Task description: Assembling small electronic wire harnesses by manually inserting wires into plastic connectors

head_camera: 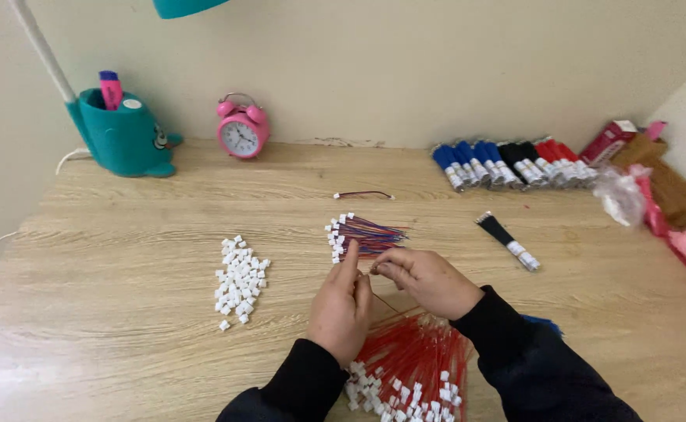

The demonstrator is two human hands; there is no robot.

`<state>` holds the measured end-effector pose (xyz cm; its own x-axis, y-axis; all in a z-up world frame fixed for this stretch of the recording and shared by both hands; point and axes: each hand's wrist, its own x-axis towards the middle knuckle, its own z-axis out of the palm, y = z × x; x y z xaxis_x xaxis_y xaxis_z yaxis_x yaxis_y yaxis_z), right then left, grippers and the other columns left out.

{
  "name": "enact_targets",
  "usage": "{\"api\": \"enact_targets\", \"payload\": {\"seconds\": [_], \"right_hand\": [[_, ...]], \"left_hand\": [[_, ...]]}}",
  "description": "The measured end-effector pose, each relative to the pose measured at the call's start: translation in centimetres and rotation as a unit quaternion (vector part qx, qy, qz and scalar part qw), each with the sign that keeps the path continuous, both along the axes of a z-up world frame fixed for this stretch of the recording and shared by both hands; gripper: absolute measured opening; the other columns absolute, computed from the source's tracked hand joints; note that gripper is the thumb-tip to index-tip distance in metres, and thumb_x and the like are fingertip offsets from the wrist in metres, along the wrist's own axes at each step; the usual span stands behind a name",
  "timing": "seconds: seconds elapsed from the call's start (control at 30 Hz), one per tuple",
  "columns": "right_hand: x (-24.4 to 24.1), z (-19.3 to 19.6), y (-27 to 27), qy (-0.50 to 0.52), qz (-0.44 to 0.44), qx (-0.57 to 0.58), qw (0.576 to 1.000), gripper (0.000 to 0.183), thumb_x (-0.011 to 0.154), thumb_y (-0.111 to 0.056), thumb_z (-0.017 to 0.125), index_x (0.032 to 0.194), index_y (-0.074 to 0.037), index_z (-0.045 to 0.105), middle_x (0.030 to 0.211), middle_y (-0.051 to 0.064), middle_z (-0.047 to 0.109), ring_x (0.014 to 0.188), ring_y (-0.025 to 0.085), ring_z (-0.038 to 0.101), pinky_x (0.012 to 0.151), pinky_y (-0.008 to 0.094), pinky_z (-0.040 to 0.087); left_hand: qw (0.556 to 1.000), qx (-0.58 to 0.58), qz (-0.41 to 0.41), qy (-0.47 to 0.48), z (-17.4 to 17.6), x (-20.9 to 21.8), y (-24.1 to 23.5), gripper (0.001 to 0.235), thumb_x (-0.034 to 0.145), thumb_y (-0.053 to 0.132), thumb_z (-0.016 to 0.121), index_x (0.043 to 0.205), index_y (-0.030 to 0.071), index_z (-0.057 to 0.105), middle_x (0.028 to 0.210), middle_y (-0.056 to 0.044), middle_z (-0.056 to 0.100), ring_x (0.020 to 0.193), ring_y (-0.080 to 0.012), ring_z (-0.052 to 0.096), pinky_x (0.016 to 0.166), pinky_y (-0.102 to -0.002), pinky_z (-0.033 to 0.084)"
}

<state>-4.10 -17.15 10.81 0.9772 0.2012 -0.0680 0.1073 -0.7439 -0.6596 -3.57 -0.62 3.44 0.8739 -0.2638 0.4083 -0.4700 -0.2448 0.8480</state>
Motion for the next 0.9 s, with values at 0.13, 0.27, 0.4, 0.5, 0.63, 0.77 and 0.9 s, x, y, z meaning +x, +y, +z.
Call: {"api": "enact_targets", "payload": {"seconds": [0.13, 0.27, 0.4, 0.5, 0.63, 0.77, 0.9], "right_hand": [[0.8, 0.1, -0.3, -0.013, 0.039, 0.005, 0.999, 0.021, 0.097, -0.029, 0.054, 0.090, -0.016, 0.068, 0.065, -0.001, 0.055, 0.062, 0.012, 0.051, 0.062, 0.028, 0.040], [0.9, -0.1, -0.7, 0.017, 0.033, 0.034, 0.999, 0.024, 0.100, -0.027, 0.052, 0.082, -0.012, 0.057, 0.070, -0.001, 0.053, 0.064, 0.012, 0.048, 0.060, 0.030, 0.039], [2.0, -3.0, -2.5, -0.046, 0.066, 0.066, 0.995, 0.027, 0.098, -0.028, 0.054, 0.075, -0.014, 0.058, 0.067, -0.004, 0.055, 0.065, 0.010, 0.051, 0.064, 0.027, 0.040], [1.1, -1.6, -2.5, -0.017, 0.045, 0.083, 0.995, 0.029, 0.097, -0.027, 0.056, 0.072, -0.014, 0.057, 0.071, -0.003, 0.056, 0.067, 0.010, 0.052, 0.066, 0.027, 0.040], [1.0, -2.4, -3.0, -0.023, 0.036, 0.089, 0.995, 0.028, 0.095, -0.028, 0.059, 0.071, -0.013, 0.060, 0.067, -0.004, 0.059, 0.065, 0.008, 0.053, 0.064, 0.026, 0.041], [0.7, -3.8, -2.8, -0.041, 0.003, 0.087, 0.995, 0.025, 0.092, -0.028, 0.063, 0.071, -0.015, 0.061, 0.067, -0.005, 0.059, 0.066, 0.009, 0.054, 0.064, 0.027, 0.041], [0.8, -4.6, -2.8, 0.002, -0.020, 0.201, 0.979, 0.016, 0.092, -0.018, 0.064, 0.091, -0.004, 0.071, 0.068, 0.007, 0.070, 0.071, 0.013, 0.059, 0.071, 0.029, 0.052]], "left_hand": [[0.999, 0.017, 0.007, -0.036, 0.4, -0.5, -0.7, 0.053, 0.095, 0.012, 0.046, 0.146, 0.004, 0.036, 0.098, -0.021, 0.061, 0.089, -0.0339, 0.061, 0.074, -0.043, 0.047], [0.993, 0.088, 0.007, 0.079, 1.4, -0.6, -0.6, 0.056, 0.094, 0.022, 0.046, 0.149, 0.014, 0.033, 0.111, -0.016, 0.064, 0.093, -0.0326, 0.063, 0.074, -0.046, 0.048], [0.991, -0.077, 0.034, 0.100, 0.0, 1.2, -0.5, 0.028, 0.092, 0.018, 0.054, 0.114, 0.014, 0.072, 0.078, 0.000, 0.064, 0.058, -0.0104, 0.056, 0.055, -0.027, 0.047], [0.958, -0.157, 0.014, 0.241, 1.7, 0.4, -0.9, 0.017, 0.091, 0.016, 0.065, 0.100, 0.010, 0.077, 0.061, -0.001, 0.059, 0.048, -0.0084, 0.047, 0.041, -0.024, 0.042], [0.948, -0.159, 0.008, 0.274, 0.6, 0.7, -1.6, 0.013, 0.091, 0.015, 0.066, 0.097, 0.008, 0.074, 0.062, -0.002, 0.058, 0.048, -0.0092, 0.047, 0.041, -0.025, 0.040], [0.921, -0.206, 0.008, 0.330, -0.7, 1.0, -1.9, 0.010, 0.091, 0.013, 0.065, 0.095, 0.007, 0.071, 0.057, -0.004, 0.052, 0.044, -0.0104, 0.043, 0.038, -0.025, 0.036], [0.928, -0.230, 0.029, 0.293, -3.5, 1.5, -2.2, 0.014, 0.088, 0.010, 0.068, 0.097, 0.000, 0.073, 0.072, -0.011, 0.065, 0.044, -0.0134, 0.057, 0.035, -0.024, 0.049]]}}
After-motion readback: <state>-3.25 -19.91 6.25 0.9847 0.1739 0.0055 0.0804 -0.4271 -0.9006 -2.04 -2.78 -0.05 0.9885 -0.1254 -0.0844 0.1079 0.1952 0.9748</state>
